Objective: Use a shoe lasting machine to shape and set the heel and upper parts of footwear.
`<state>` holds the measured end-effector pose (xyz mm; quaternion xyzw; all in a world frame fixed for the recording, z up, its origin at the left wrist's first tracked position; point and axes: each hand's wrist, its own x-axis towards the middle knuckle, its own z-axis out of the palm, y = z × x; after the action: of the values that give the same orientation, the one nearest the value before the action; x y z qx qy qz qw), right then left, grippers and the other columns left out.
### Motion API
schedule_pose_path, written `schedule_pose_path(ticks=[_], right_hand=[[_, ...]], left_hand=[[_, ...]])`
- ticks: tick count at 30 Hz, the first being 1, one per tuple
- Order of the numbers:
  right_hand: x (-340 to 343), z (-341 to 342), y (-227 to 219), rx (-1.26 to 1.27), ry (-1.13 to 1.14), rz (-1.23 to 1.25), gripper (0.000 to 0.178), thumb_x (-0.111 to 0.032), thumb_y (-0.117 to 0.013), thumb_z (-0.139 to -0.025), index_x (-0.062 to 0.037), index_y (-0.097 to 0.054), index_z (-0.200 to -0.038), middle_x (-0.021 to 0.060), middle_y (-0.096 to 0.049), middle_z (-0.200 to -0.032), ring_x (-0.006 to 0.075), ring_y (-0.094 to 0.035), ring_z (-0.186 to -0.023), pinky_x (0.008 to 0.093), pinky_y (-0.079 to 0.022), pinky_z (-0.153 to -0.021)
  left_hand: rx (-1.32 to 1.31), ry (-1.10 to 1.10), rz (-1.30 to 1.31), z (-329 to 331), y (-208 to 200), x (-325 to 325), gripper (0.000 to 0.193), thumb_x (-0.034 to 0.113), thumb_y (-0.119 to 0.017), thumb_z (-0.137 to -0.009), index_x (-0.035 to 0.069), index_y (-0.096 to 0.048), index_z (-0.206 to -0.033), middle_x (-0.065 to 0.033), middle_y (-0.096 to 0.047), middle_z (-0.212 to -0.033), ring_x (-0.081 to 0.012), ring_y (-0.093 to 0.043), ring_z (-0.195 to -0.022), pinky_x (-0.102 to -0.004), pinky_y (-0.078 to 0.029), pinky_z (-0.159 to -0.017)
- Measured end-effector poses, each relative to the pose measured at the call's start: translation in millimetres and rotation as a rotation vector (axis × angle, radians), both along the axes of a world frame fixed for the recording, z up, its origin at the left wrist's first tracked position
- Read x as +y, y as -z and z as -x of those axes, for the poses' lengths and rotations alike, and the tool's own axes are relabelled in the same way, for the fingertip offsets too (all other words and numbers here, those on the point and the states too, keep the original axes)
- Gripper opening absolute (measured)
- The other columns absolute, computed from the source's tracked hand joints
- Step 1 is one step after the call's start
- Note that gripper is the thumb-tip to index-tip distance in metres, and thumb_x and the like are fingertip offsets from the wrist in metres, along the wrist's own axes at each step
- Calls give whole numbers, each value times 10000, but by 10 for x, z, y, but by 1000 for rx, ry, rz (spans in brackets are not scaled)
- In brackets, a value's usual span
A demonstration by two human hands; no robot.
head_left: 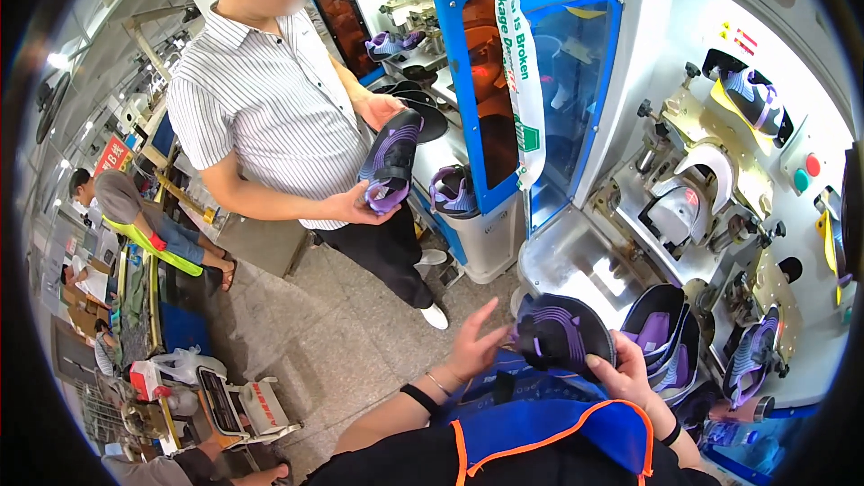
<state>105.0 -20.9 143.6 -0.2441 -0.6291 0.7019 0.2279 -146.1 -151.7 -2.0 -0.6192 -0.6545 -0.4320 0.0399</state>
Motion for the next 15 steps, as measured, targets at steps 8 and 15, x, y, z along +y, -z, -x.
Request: schedule_pose_path(ticks=[8,15], right_hand=[[106,-4,62,135,211,203,272,-39,-599,-908,6,-585,-1176,23,-650,-1054,94,-602,-945,249,-483,-855],[134,-104,77,131,207,211,274,-52,-601,-912,11,-585,-1179,16,-635,-1056,86,-574,-956,238,-458,-871]], left_hand=[[-752,-170,-51,1456,-1039,1052,899,-75,-389,-849,150,137,-1542,-123,-676,-793,-138,-617,-561,-266,-527,-528],[-846,313,241,894,-584,1426,378,28,-499,-902,32,-538,-1278,-86,-702,-913,-148,-659,-799,-281,-527,-714]])
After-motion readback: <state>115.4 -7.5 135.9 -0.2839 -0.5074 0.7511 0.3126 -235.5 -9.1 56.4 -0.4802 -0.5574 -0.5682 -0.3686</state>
